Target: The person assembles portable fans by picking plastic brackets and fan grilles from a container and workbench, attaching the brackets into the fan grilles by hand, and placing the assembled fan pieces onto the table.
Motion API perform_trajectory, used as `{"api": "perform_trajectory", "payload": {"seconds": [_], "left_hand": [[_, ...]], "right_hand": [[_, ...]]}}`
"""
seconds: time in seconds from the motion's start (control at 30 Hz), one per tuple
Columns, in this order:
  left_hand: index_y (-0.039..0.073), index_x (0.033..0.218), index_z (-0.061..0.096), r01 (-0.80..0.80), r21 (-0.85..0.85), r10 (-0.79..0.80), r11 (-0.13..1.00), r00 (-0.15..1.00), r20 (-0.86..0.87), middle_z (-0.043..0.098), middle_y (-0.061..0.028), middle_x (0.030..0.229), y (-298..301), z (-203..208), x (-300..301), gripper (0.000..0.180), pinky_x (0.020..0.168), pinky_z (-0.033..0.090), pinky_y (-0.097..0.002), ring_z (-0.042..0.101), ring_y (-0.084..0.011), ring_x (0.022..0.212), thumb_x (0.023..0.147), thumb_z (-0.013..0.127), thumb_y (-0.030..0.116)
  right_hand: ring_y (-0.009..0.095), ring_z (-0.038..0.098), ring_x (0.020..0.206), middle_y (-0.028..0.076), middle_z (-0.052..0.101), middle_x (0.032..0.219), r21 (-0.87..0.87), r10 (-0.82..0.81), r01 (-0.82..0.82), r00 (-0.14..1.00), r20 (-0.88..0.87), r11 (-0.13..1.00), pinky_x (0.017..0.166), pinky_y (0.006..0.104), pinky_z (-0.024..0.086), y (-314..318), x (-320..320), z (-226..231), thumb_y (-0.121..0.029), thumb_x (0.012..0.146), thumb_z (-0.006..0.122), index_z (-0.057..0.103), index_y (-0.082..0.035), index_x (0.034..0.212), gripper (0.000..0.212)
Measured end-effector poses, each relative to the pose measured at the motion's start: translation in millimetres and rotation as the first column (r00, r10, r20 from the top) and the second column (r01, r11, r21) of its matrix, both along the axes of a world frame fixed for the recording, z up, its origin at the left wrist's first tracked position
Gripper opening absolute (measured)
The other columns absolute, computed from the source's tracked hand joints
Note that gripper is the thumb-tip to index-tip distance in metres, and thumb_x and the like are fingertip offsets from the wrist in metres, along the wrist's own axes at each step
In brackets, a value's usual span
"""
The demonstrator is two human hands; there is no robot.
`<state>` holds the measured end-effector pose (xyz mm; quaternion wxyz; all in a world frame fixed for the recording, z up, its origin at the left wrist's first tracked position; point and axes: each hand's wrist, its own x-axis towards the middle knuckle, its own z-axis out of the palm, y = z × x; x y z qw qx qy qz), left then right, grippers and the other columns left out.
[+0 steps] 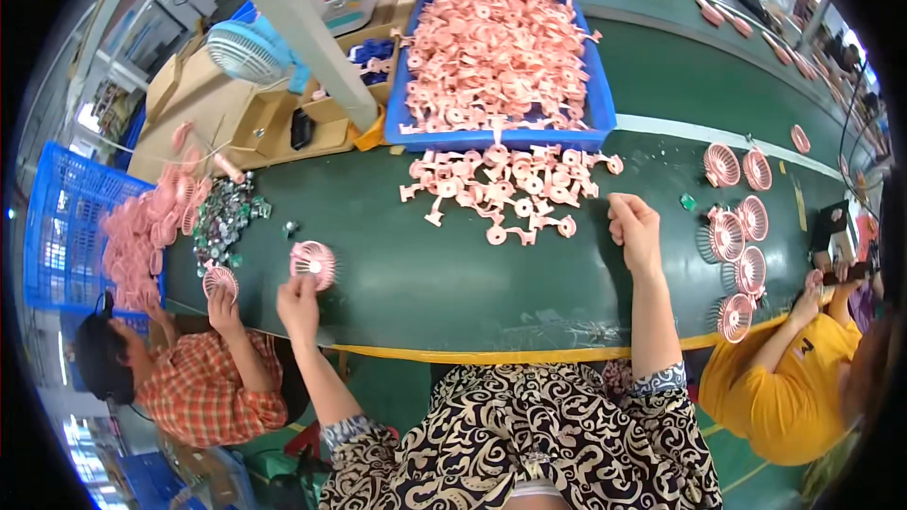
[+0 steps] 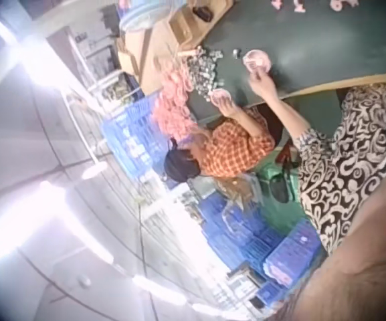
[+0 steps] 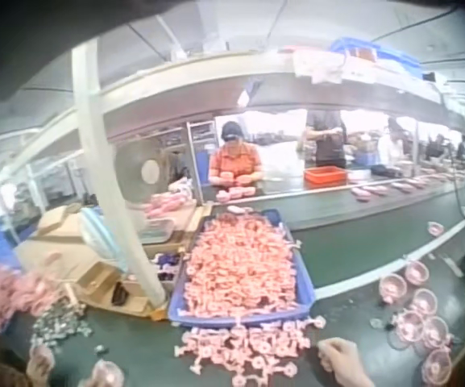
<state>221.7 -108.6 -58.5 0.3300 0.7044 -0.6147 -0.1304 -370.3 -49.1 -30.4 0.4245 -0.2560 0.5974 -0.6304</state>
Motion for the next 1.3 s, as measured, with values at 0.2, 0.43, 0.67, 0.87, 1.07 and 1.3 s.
{"api": "perform_trajectory", "payload": {"seconds": [0.2,0.43,0.67,0.87,1.07,1.3], "left_hand": [[0.002,0.124,0.073,0.459,0.257,-0.342,0.851,0.854,-0.393,0.074,-0.0027,0.103,68.5,50.4,-176.4,0.028,0.079,0.052,-0.0253,0.062,-0.0070,0.085,0.100,0.070,0.016],[0.004,0.132,0.065,0.634,0.163,-0.497,0.756,0.718,-0.488,0.066,0.0000,0.096,85.9,62.2,-229.6,0.043,0.059,0.044,-0.0219,0.053,-0.0053,0.071,0.091,0.074,0.003],[0.005,0.135,0.061,0.401,-0.039,-0.399,0.915,0.915,0.065,0.065,-0.0130,0.122,73.5,63.0,-233.0,0.050,0.067,0.052,-0.0349,0.064,-0.0237,0.084,0.087,0.075,0.009],[0.002,0.119,0.067,0.389,0.072,-0.395,0.918,0.897,0.198,0.072,-0.0119,0.096,64.6,59.9,-233.1,0.033,0.078,0.051,-0.0441,0.064,-0.0335,0.090,0.091,0.074,0.017],[0.005,0.116,0.070,0.377,0.109,-0.392,0.920,0.897,0.206,0.073,-0.0077,0.092,65.2,66.2,-231.7,0.030,0.088,0.045,-0.0430,0.063,-0.0295,0.097,0.089,0.076,0.018],[0.007,0.124,0.068,0.429,0.114,-0.441,0.896,0.892,0.103,0.073,-0.0034,0.089,64.9,64.3,-221.4,0.039,0.092,0.042,-0.0432,0.062,-0.0277,0.099,0.088,0.077,0.018]], "right_hand": [[0.002,0.051,0.062,-0.003,0.063,0.077,-0.015,0.008,-0.012,0.961,-0.275,1.000,0.053,0.0194,0.039,14.1,36.9,-1.7,-0.016,0.097,0.076,0.073,-0.001,0.105,0.018],[0.019,0.064,0.066,0.008,0.070,0.099,-0.128,-0.011,-0.246,0.428,-0.903,0.961,0.062,0.0289,0.053,16.6,65.1,7.7,-0.005,0.086,0.080,0.073,-0.005,0.110,0.025],[0.013,0.060,0.069,0.006,0.066,0.094,-0.014,0.136,-0.239,0.600,-0.788,0.971,0.062,0.0250,0.047,17.3,60.5,4.0,-0.002,0.089,0.077,0.073,-0.003,0.109,0.020],[0.003,0.055,0.067,-0.004,0.066,0.087,0.011,0.161,-0.166,0.932,-0.326,0.986,0.057,0.0200,0.042,26.6,51.1,7.1,-0.017,0.101,0.073,0.073,-0.002,0.113,0.020],[0.003,0.056,0.063,-0.003,0.066,0.078,0.061,0.126,-0.113,0.950,-0.286,0.992,0.053,0.0191,0.041,56.0,44.3,16.2,-0.016,0.099,0.073,0.070,0.002,0.118,0.027],[0.017,0.063,0.069,0.008,0.067,0.097,0.103,0.097,-0.019,0.520,-0.849,0.995,0.063,0.0300,0.051,73.5,43.1,2.5,-0.006,0.092,0.076,0.070,-0.002,0.117,0.026]]}}
